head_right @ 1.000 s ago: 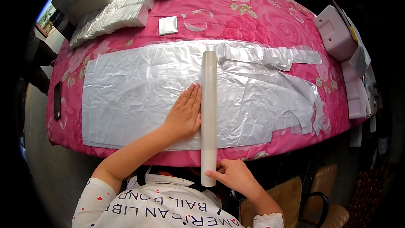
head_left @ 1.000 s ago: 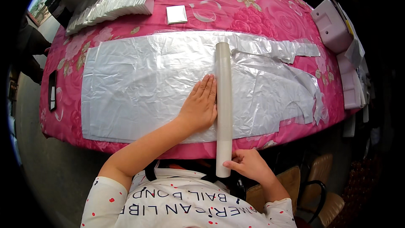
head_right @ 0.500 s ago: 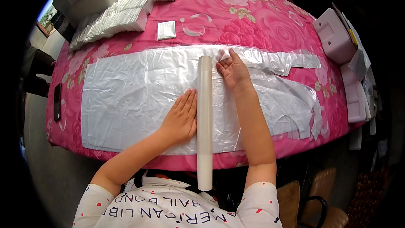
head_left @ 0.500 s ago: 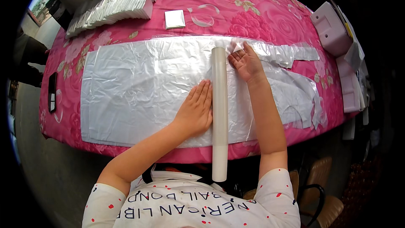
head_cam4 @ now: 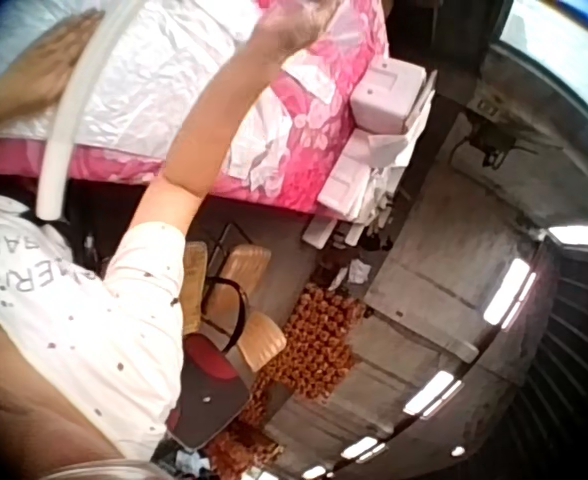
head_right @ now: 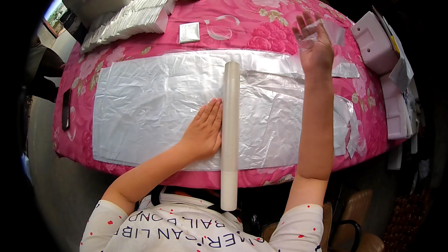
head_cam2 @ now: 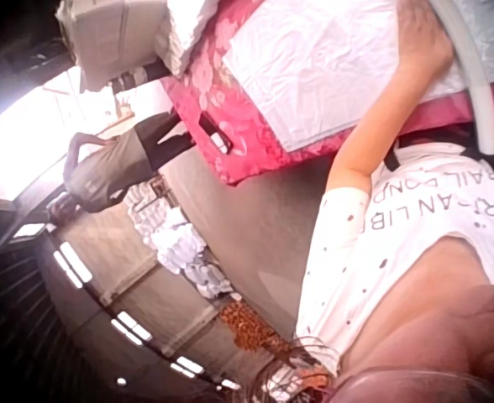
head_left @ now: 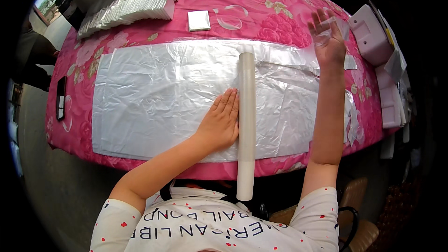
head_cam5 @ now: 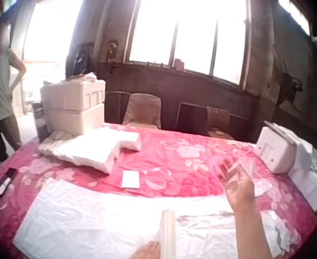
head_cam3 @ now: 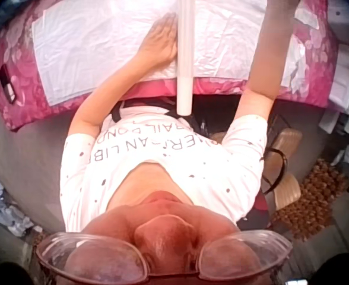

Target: The person repeatedly unrolls a sheet of clear plastic wrap from a roll, folds it into a small square, and places it on a stack on the table. The person continues this process throughout the clip.

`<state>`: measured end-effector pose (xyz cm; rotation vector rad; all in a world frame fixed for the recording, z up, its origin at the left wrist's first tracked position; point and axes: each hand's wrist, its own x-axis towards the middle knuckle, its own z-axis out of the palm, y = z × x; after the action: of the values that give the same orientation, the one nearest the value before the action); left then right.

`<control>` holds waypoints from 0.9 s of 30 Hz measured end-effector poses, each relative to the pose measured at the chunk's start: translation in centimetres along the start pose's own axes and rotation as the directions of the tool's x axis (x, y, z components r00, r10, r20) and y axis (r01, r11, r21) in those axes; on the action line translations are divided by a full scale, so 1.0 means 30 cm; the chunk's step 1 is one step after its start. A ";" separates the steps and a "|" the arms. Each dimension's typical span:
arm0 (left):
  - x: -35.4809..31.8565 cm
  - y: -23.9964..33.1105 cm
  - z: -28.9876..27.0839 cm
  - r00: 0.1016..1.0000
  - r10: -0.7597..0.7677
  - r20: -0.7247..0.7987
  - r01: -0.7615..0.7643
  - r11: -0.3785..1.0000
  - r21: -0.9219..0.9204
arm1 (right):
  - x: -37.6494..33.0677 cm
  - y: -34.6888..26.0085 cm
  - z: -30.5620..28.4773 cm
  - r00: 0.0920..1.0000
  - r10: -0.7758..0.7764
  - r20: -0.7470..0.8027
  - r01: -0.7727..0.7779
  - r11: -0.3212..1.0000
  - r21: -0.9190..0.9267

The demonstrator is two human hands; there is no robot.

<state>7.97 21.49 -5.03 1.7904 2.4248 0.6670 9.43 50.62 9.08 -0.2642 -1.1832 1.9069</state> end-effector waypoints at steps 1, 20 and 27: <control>0.001 0.001 0.000 1.000 0.005 -0.013 -0.005 1.000 0.003 | -0.082 0.058 0.127 0.986 0.050 0.157 -0.038 0.996 -0.080; -0.005 -0.013 0.075 0.984 0.022 -0.179 -0.015 0.999 0.041 | -0.645 0.291 0.301 0.638 0.172 0.751 0.563 0.561 -0.607; -0.009 -0.009 -0.032 0.981 -0.041 -0.188 -0.027 0.939 -0.342 | -0.655 0.132 -0.077 0.596 0.353 0.721 0.642 0.330 -0.692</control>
<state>7.52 20.89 -4.31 1.6412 2.2400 1.2293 20.60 36.57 -0.13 0.1982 -2.8213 0.7579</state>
